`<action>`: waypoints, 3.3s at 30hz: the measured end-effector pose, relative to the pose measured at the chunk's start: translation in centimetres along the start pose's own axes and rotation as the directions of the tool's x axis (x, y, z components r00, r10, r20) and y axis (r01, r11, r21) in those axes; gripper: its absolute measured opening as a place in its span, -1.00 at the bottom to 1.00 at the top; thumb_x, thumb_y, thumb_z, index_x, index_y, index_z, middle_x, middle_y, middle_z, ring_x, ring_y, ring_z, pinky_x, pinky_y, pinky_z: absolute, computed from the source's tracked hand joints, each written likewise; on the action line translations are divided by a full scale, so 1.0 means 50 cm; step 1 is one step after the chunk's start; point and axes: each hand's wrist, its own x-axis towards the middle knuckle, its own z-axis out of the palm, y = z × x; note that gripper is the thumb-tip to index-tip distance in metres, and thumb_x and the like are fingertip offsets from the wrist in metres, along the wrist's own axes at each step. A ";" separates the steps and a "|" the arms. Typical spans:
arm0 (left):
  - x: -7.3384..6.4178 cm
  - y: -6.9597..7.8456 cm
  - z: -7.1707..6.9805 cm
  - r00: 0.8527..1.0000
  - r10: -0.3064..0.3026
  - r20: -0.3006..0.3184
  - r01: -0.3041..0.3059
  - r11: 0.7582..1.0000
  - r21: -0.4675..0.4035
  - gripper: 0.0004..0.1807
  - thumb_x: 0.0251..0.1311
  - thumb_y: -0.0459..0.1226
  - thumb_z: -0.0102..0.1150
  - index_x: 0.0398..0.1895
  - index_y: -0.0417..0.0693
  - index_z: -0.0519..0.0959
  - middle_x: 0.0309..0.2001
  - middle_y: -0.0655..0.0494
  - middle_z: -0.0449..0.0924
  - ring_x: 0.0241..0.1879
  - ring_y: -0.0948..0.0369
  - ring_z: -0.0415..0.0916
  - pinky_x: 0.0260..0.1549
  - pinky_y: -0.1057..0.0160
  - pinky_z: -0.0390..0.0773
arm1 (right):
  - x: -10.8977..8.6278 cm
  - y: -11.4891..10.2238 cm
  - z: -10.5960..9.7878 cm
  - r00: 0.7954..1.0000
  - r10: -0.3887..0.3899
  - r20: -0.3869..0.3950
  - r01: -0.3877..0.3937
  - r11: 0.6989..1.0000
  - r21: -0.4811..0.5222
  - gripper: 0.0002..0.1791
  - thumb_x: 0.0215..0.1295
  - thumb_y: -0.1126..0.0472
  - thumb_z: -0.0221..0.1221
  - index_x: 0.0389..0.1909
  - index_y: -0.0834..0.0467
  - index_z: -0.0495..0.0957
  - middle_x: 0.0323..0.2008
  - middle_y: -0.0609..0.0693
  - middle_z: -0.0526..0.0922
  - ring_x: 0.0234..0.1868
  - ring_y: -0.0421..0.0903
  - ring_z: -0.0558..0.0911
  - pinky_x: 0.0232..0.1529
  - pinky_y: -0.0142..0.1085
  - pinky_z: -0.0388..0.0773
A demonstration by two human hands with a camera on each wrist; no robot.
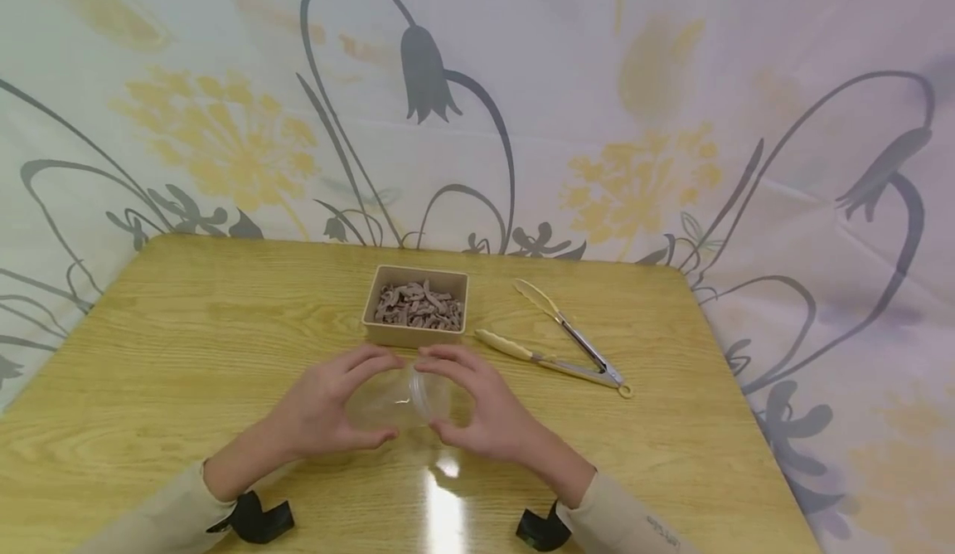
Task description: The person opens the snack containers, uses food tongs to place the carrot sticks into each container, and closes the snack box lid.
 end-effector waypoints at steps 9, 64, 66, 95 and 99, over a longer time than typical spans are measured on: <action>0.003 0.006 -0.001 1.000 -0.002 -0.003 0.002 0.998 0.060 -0.13 -0.26 0.02 0.63 0.22 0.02 0.49 0.08 0.03 0.52 -0.05 0.10 0.57 -0.30 0.22 0.67 | -0.010 0.006 0.008 0.979 0.204 -0.007 -0.201 0.968 0.153 -0.31 0.35 0.10 0.25 0.44 0.16 0.27 0.36 0.18 0.33 0.23 0.17 0.47 0.10 0.06 0.56; -0.002 0.003 0.010 1.000 0.015 0.021 -0.017 0.995 0.095 -0.16 -0.17 0.07 0.57 0.24 0.05 0.48 0.08 0.10 0.52 -0.07 0.17 0.56 -0.36 0.24 0.65 | -0.022 0.005 0.008 0.917 0.389 0.085 -0.398 0.890 0.223 -0.29 0.37 0.17 0.26 0.48 0.12 0.23 0.28 0.20 0.37 0.05 0.18 0.60 -0.18 -0.24 0.68; -0.002 0.003 0.009 1.000 0.008 0.025 -0.010 0.996 0.092 -0.15 -0.18 0.07 0.57 0.25 0.04 0.48 0.09 0.10 0.52 -0.07 0.17 0.56 -0.36 0.24 0.65 | -0.022 0.006 0.008 0.921 0.380 0.085 -0.389 0.890 0.237 -0.28 0.34 0.19 0.29 0.48 0.12 0.25 0.30 0.18 0.37 0.09 0.18 0.58 -0.12 -0.21 0.67; -0.016 -0.022 0.008 0.971 -0.224 0.082 0.237 0.941 -0.242 -0.02 -0.13 -0.07 0.57 0.41 -0.07 0.32 0.21 0.05 0.48 0.15 0.04 0.48 0.09 -0.02 0.54 | -0.067 0.052 -0.011 0.940 0.335 -0.067 -0.340 0.937 -0.084 -0.22 0.12 0.23 0.41 0.40 0.14 0.38 0.31 0.05 0.42 0.07 0.08 0.52 -0.08 -0.19 0.55; -0.020 -0.028 0.008 0.958 -0.274 0.080 0.285 0.898 -0.336 -0.04 -0.13 -0.14 0.59 0.40 -0.07 0.33 0.22 0.07 0.49 0.17 0.01 0.46 0.07 -0.04 0.55 | -0.078 0.068 -0.014 0.937 0.344 -0.066 -0.350 0.929 -0.119 -0.22 0.10 0.22 0.43 0.38 0.17 0.39 0.27 0.07 0.43 0.17 0.11 0.49 0.02 -0.08 0.53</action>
